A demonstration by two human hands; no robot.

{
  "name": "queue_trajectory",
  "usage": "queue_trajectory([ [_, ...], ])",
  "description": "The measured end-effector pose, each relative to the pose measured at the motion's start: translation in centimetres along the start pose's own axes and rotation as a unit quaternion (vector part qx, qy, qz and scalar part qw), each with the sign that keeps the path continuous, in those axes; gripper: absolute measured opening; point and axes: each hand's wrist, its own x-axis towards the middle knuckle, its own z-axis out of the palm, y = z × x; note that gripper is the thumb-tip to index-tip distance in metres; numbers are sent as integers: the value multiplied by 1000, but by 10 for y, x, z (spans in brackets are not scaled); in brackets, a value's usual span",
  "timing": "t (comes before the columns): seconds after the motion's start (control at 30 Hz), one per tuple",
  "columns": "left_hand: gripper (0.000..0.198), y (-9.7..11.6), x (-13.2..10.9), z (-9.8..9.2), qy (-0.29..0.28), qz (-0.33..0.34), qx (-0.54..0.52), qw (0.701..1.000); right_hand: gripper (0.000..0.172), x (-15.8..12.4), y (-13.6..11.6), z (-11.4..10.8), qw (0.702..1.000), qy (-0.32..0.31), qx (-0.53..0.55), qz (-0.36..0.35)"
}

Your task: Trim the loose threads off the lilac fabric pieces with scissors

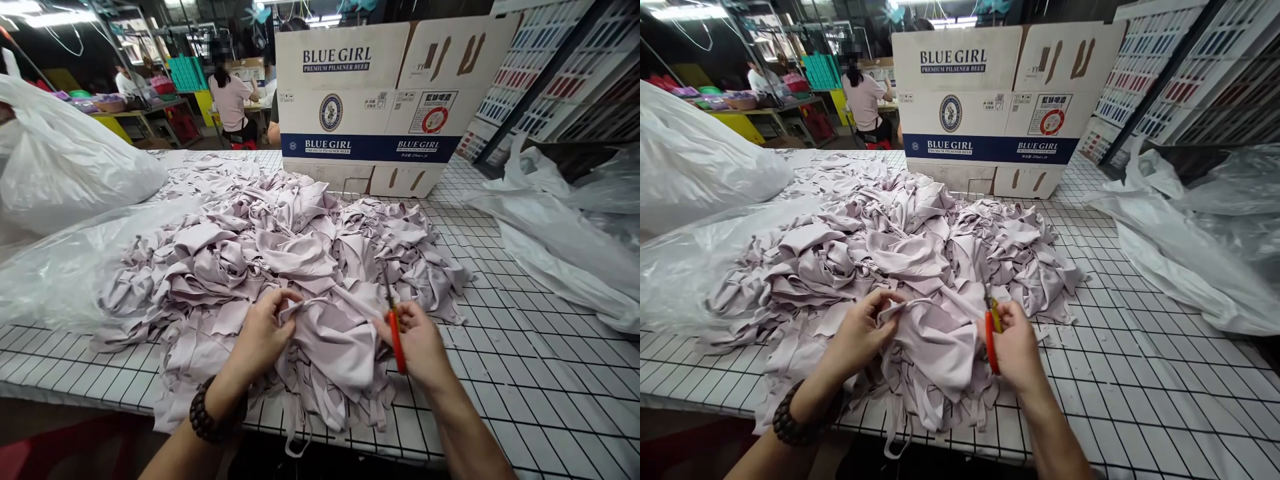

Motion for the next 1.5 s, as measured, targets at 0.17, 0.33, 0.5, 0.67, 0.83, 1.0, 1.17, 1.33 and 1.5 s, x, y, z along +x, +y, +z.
queue_trajectory([
  [0.17, 24, 20, 4, -32, 129, 15, 37, 991, 50, 2, -34, -33, 998, 36, 41, -13],
  [0.33, 20, 27, 7, -43, 193, -18, -58, 979, 47, 5, -51, -43, 993, 88, 70, -39],
  [0.5, 20, 18, -13, -19, 303, 9, -118, 945, 40, 1, -43, -50, 976, 155, 137, -72],
  [0.67, 25, -13, -36, -4, 124, -99, -3, 987, 50, -1, -5, -67, 994, 62, 68, 51],
  [0.83, 30, -13, -38, -19, -5, 9, 117, 993, 45, -20, 24, -68, 993, -60, 38, 98],
  [1.0, 34, 25, 3, 9, -58, 249, 150, 955, 42, -36, 20, -63, 991, -77, 60, 87],
  [1.17, 41, 43, 48, 57, -219, 368, 305, 851, 39, -42, 16, -71, 993, -87, 64, 55],
  [1.33, 35, 48, 50, 54, -174, 431, 371, 804, 37, -39, 17, -79, 995, -78, 59, 35],
  [1.5, 18, 61, 37, 33, -176, 488, 399, 756, 35, -33, 3, -79, 994, -79, 74, 20],
])
